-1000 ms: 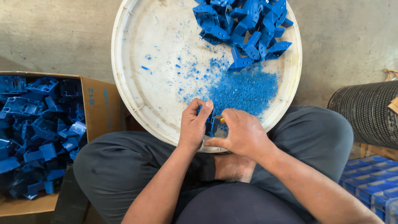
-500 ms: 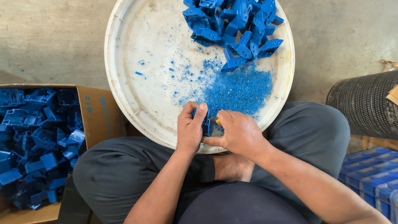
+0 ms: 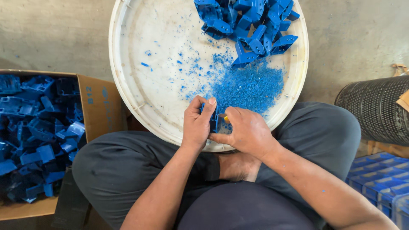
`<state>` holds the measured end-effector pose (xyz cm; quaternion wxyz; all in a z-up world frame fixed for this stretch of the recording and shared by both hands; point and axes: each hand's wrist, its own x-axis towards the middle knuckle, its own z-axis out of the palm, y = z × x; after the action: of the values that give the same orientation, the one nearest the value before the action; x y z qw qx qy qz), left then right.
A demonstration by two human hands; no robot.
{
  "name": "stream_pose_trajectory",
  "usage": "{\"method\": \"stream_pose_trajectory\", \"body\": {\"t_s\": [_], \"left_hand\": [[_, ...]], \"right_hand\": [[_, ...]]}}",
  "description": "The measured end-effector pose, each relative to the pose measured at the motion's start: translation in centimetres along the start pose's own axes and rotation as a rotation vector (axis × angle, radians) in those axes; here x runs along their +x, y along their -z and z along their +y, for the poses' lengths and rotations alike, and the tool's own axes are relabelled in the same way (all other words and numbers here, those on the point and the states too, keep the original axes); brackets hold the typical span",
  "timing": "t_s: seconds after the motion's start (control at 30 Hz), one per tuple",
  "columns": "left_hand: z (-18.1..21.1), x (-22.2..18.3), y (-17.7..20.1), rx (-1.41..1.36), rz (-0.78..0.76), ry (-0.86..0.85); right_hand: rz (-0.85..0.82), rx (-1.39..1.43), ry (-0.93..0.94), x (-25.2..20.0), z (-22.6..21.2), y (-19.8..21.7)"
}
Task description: The person scrapes excess material from blue plastic components using a yellow utility knife.
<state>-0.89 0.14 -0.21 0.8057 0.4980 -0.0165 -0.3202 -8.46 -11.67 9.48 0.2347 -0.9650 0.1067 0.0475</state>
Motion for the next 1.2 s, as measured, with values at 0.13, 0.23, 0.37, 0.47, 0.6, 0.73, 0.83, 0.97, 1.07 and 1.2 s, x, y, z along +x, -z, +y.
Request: {"method": "stream_pose_trajectory", "body": {"t_s": [0.13, 0.23, 0.37, 0.47, 0.6, 0.73, 0.83, 0.97, 1.07, 1.2], "left_hand": [[0.1, 0.0, 0.0, -0.014, -0.008, 0.010], [0.3, -0.1, 0.0, -0.041, -0.007, 0.014], [0.5, 0.0, 0.0, -0.088, -0.001, 0.052], [0.5, 0.1, 0.0, -0.069, 0.004, 0.000], [0.4, 0.1, -0.1, -0.100, 0.029, 0.040], [0.3, 0.4, 0.0, -0.114, 0.027, 0.046], [0.2, 0.6, 0.1, -0.100, 0.043, 0.037], [-0.2, 0.7, 0.2, -0.082, 0.080, 0.045], [-0.4, 0.9, 0.2, -0.066, 0.085, 0.031], [-0.2, 0.6, -0.1, -0.052, 0.097, 0.085]], "right_hand": [[0.020, -0.018, 0.030, -0.1, 0.2, -0.4], [0.061, -0.042, 0.068, -0.3, 0.3, -0.7], [0.095, -0.108, 0.121, -0.7, 0.3, -1.0], [0.120, -0.105, 0.143, -0.8, 0.3, -1.1], [0.100, -0.114, 0.128, -0.7, 0.2, -1.1], [0.113, -0.129, 0.158, -0.9, 0.2, -1.6], [0.119, -0.142, 0.175, -0.9, 0.1, -1.7], [0.192, -0.090, 0.210, -0.2, 0.1, -0.8], [0.169, -0.077, 0.198, 0.0, -0.1, -0.7], [0.117, -0.141, 0.159, -0.1, 0.0, -1.0]]}}
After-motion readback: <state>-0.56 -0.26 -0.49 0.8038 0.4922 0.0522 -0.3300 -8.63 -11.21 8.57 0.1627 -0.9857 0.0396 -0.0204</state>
